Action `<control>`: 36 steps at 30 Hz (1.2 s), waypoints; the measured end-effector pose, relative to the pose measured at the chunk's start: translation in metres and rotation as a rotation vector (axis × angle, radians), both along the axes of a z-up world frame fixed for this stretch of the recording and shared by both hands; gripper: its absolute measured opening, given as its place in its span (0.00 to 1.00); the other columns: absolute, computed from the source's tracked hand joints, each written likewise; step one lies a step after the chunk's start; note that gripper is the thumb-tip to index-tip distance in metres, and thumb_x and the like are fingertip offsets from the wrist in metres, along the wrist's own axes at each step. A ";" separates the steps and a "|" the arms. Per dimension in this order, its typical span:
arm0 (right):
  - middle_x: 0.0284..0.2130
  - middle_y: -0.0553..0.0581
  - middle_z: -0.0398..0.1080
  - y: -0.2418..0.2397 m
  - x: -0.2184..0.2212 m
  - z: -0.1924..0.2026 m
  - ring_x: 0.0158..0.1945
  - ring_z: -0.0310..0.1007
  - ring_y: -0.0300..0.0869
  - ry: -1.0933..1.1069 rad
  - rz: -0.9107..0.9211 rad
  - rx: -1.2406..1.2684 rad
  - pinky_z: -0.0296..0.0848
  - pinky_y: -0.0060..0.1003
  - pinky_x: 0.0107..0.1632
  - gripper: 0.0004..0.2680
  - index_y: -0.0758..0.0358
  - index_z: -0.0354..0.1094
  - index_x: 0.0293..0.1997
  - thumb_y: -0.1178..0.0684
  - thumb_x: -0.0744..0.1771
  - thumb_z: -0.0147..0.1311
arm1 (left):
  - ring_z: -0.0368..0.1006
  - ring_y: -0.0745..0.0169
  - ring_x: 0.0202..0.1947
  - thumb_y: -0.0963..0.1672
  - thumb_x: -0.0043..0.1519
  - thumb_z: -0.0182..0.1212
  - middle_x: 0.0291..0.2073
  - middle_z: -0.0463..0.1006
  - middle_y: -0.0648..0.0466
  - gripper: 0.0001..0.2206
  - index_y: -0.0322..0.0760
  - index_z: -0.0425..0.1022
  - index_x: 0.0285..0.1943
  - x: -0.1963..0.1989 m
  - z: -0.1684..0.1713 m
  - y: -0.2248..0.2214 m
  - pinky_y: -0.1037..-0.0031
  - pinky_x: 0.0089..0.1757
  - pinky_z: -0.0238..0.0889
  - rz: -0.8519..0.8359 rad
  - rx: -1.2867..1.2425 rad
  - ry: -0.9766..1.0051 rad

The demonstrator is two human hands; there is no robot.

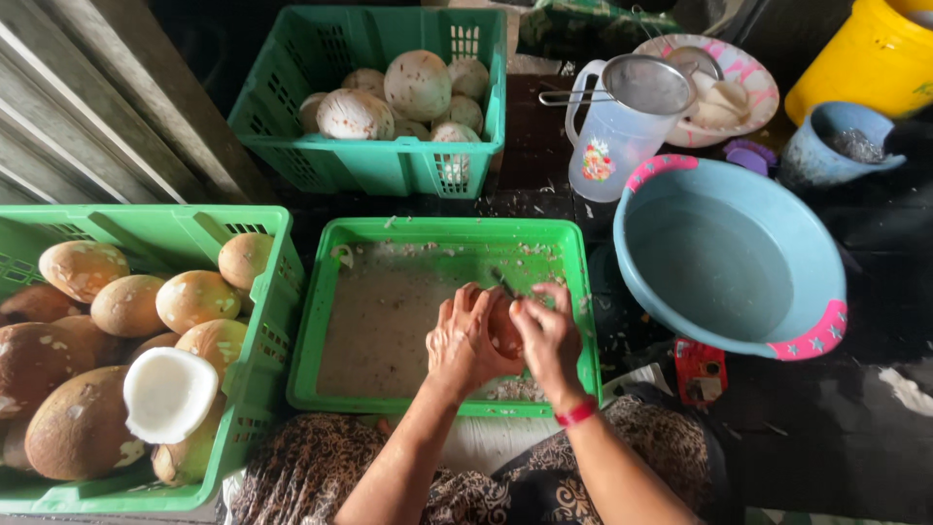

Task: The person peels a coconut using a small blade, removing the outer brown husk to reveal the white shell, while placing the debris into a green plastic tray.

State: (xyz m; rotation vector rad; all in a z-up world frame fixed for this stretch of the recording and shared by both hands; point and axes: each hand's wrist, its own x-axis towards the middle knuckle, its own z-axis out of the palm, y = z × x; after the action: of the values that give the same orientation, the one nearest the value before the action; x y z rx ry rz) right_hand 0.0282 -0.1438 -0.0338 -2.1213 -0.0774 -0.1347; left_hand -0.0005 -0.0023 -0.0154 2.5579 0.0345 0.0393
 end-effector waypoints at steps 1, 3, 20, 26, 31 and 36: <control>0.55 0.51 0.66 0.000 0.016 -0.017 0.51 0.74 0.57 -0.007 0.002 -0.001 0.71 0.51 0.56 0.12 0.61 0.78 0.39 0.42 0.67 0.55 | 0.65 0.37 0.58 0.59 0.31 0.75 0.62 0.62 0.52 0.46 0.53 0.65 0.63 -0.001 0.003 0.000 0.41 0.41 0.74 0.002 -0.001 -0.007; 0.48 0.47 0.72 -0.001 0.049 -0.050 0.52 0.75 0.44 0.220 0.004 0.320 0.68 0.40 0.57 0.09 0.50 0.81 0.43 0.45 0.66 0.56 | 0.67 0.38 0.57 0.56 0.33 0.76 0.58 0.63 0.53 0.43 0.55 0.65 0.62 -0.002 0.010 0.000 0.42 0.40 0.75 -0.003 0.005 -0.022; 0.46 0.50 0.74 0.005 0.028 0.007 0.51 0.74 0.47 0.238 0.050 0.306 0.68 0.42 0.58 0.10 0.54 0.80 0.44 0.44 0.65 0.57 | 0.63 0.42 0.62 0.55 0.33 0.73 0.62 0.63 0.54 0.46 0.52 0.61 0.67 -0.001 0.003 0.002 0.43 0.43 0.75 -0.009 0.003 -0.049; 0.44 0.53 0.76 -0.010 0.020 -0.023 0.50 0.73 0.46 0.242 0.001 0.379 0.67 0.40 0.57 0.09 0.53 0.81 0.44 0.47 0.66 0.56 | 0.59 0.34 0.64 0.54 0.33 0.76 0.64 0.61 0.49 0.45 0.51 0.65 0.66 -0.012 0.013 0.001 0.41 0.50 0.70 -0.037 0.059 -0.103; 0.50 0.50 0.70 0.007 -0.016 -0.007 0.52 0.72 0.48 -0.390 0.041 -0.106 0.68 0.41 0.56 0.11 0.36 0.78 0.53 0.45 0.66 0.57 | 0.72 0.37 0.54 0.56 0.33 0.76 0.63 0.64 0.55 0.47 0.65 0.63 0.68 0.007 -0.010 0.015 0.46 0.49 0.73 0.047 -0.058 0.004; 0.46 0.48 0.74 -0.001 0.025 -0.025 0.53 0.73 0.42 0.201 -0.058 0.296 0.64 0.36 0.61 0.09 0.44 0.81 0.46 0.44 0.67 0.55 | 0.73 0.33 0.52 0.58 0.27 0.78 0.61 0.66 0.53 0.48 0.61 0.67 0.64 -0.001 0.016 0.011 0.47 0.50 0.72 0.022 -0.116 0.022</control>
State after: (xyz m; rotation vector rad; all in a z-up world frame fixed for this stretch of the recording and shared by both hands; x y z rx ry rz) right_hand 0.0533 -0.1451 -0.0587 -1.8311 0.1169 0.0319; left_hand -0.0016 0.0088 0.0001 2.4416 0.0717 0.0179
